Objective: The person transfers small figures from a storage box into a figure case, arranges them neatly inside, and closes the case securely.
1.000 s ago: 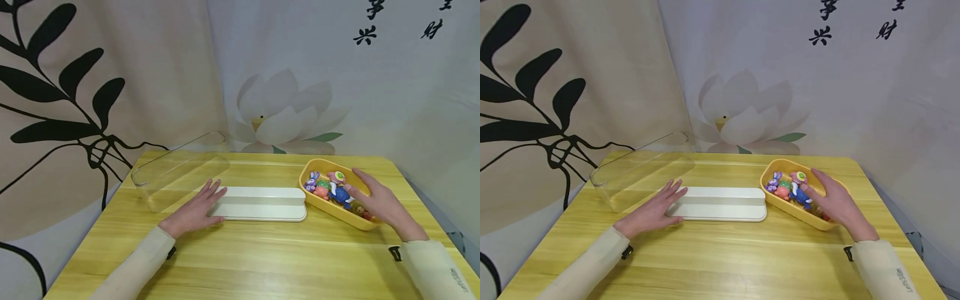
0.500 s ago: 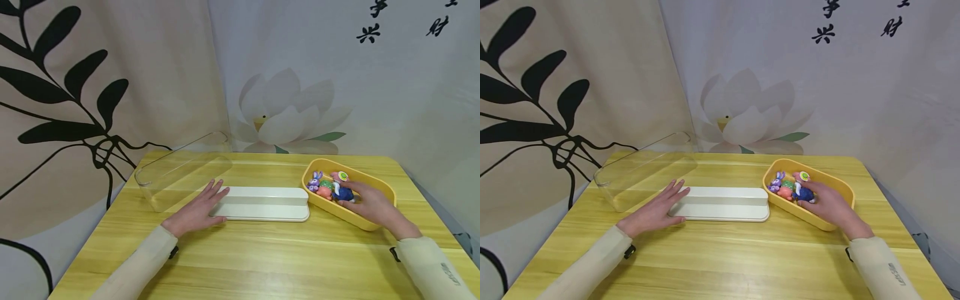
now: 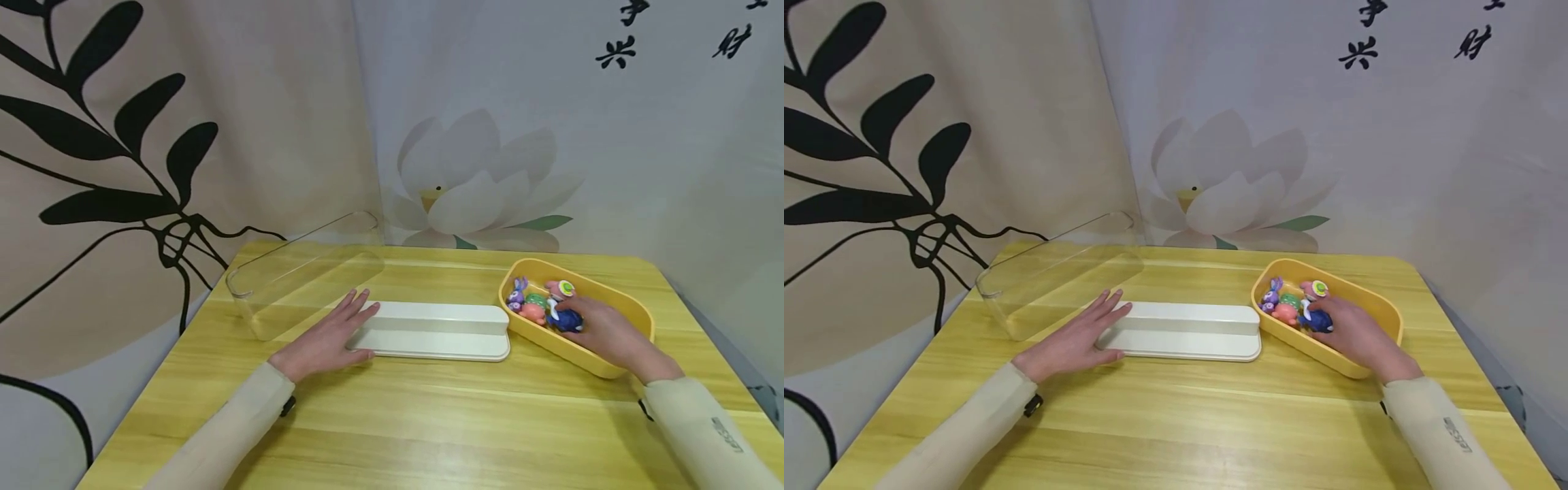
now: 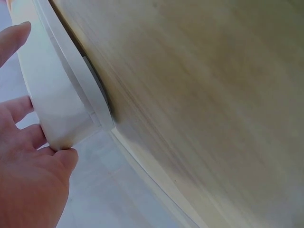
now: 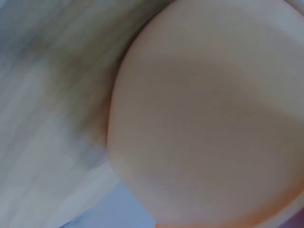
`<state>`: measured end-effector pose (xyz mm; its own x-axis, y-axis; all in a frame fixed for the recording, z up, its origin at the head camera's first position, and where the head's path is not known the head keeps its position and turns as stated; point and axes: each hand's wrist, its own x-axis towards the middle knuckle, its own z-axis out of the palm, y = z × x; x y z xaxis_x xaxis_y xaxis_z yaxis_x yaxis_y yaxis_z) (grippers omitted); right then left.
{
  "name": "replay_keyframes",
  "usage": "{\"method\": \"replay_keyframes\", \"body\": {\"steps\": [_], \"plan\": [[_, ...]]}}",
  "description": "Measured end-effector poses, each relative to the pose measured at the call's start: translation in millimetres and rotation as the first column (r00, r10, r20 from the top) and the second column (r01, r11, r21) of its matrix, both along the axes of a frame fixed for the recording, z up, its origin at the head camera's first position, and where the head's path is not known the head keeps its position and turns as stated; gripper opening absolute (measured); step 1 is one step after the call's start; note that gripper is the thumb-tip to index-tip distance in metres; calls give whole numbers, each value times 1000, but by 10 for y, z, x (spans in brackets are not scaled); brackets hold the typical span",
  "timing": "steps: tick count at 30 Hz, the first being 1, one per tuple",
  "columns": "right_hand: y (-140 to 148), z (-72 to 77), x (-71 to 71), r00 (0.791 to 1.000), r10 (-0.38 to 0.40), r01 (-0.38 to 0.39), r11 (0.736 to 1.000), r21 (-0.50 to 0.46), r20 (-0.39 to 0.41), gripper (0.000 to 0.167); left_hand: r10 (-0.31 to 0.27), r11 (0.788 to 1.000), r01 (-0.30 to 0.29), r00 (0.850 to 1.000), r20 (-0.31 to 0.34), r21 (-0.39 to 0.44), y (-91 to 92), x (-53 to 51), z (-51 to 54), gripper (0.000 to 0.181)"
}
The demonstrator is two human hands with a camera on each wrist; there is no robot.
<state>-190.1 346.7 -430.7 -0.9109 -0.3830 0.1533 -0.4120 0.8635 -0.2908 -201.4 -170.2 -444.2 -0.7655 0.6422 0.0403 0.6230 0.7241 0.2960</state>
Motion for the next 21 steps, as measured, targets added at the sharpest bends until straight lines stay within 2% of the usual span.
{"method": "replay_keyframes", "body": {"steps": [5,8,12,21], "plan": [[-12,27,-48,1000,-16,16,1000,13,22,43,-4,1000,4,1000,-1,-10,15,-37,30,90],[-15,29,-64,999,-41,40,999,29,33,42,-4,1000,4,1000,20,-6,17,-47,40,91],[-16,14,-62,998,-62,61,997,39,20,40,-11,1000,11,999,33,-6,17,-50,43,91],[-27,44,16,995,-97,97,995,13,-25,39,-18,1000,18,1000,15,-2,-35,-31,72,93]]}}
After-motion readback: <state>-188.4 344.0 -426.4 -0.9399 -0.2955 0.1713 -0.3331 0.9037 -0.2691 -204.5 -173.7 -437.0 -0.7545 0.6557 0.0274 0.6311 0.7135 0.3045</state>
